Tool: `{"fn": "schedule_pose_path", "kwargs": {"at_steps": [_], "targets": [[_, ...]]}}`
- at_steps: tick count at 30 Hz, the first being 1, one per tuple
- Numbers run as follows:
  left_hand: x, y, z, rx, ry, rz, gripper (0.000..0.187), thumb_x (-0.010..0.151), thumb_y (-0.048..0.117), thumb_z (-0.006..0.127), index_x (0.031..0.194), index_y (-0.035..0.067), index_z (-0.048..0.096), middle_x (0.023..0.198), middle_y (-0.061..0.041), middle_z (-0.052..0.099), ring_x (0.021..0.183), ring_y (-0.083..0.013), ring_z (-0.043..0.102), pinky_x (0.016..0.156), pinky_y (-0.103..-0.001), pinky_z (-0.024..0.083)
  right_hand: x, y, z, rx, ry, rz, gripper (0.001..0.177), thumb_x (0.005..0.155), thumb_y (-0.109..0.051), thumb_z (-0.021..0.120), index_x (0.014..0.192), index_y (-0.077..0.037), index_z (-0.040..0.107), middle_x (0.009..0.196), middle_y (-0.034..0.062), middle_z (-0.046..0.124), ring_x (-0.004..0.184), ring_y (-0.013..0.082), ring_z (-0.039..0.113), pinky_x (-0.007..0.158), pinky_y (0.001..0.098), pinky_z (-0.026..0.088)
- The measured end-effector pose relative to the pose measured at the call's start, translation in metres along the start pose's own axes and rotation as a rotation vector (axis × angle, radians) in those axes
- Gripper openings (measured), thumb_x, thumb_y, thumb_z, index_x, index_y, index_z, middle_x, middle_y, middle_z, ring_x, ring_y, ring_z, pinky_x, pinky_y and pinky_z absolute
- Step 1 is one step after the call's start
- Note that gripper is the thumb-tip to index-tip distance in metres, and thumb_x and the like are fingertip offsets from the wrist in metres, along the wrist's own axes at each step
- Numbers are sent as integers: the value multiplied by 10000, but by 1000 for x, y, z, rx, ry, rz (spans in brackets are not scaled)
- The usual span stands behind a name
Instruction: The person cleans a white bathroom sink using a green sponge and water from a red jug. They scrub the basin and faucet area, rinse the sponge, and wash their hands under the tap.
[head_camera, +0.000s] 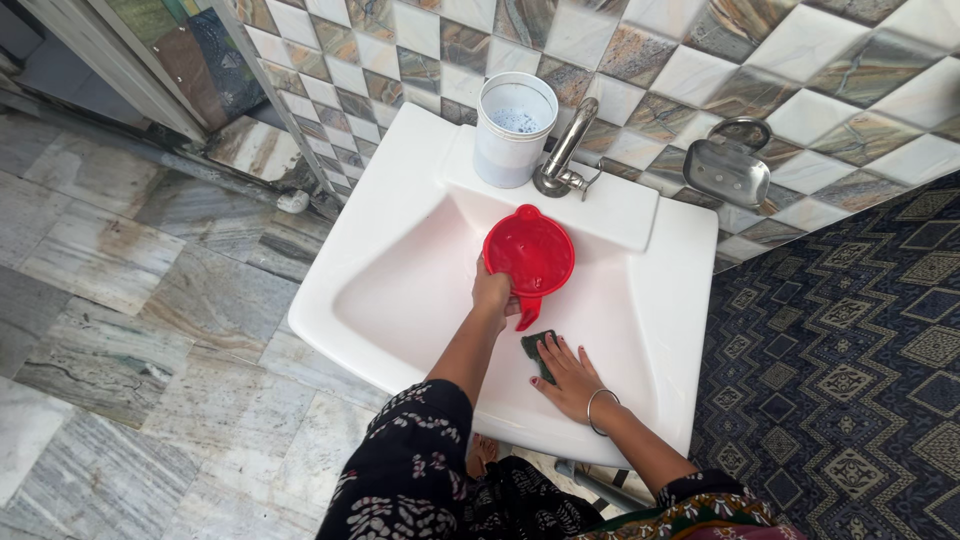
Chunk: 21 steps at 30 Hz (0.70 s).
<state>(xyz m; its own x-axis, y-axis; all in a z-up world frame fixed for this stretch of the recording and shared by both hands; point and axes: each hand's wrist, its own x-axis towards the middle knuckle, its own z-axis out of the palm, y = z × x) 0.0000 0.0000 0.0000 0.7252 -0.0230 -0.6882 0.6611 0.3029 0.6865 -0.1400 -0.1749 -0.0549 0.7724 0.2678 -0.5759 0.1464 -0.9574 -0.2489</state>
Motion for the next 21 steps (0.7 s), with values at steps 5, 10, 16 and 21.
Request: {"fn": "schedule_pose_path", "kwargs": {"at_steps": [5,10,16,21], "targets": [[-31,20,-18,117,-38,48,889,791,-86,397,1561,348,301,1234,-170,650,771,-285,747,583,-402,637,10,-5,-9,-73,77,8,798,1027,-580,308,1626,-92,106,1720,98,10,1587,257,-18,1259,465,-19],[-53,37,-21,155,-67,41,865,792,-95,385,1561,292,306,1225,-186,653,751,-284,755,578,-391,659,12,-10,-15,-87,110,16,808,1026,-583,315,1624,-79,112,1718,100,28,1584,253,-1,1257,464,-6],[-64,43,-13,169,-102,13,854,802,-91,387,1570,270,284,1215,-181,642,766,-280,750,578,-384,656,9,-15,-18,-68,122,20,803,1020,-588,314,1621,-93,115,1719,81,28,1583,236,3,1261,449,-9],[-69,44,2,212,-114,3,855,803,-78,408,1571,279,288,1197,-185,647,747,-271,741,570,-385,652,9,-12,-18,13,183,2,719,1023,-504,390,1607,-129,202,1707,74,109,1579,229,54,1267,445,25]]}}
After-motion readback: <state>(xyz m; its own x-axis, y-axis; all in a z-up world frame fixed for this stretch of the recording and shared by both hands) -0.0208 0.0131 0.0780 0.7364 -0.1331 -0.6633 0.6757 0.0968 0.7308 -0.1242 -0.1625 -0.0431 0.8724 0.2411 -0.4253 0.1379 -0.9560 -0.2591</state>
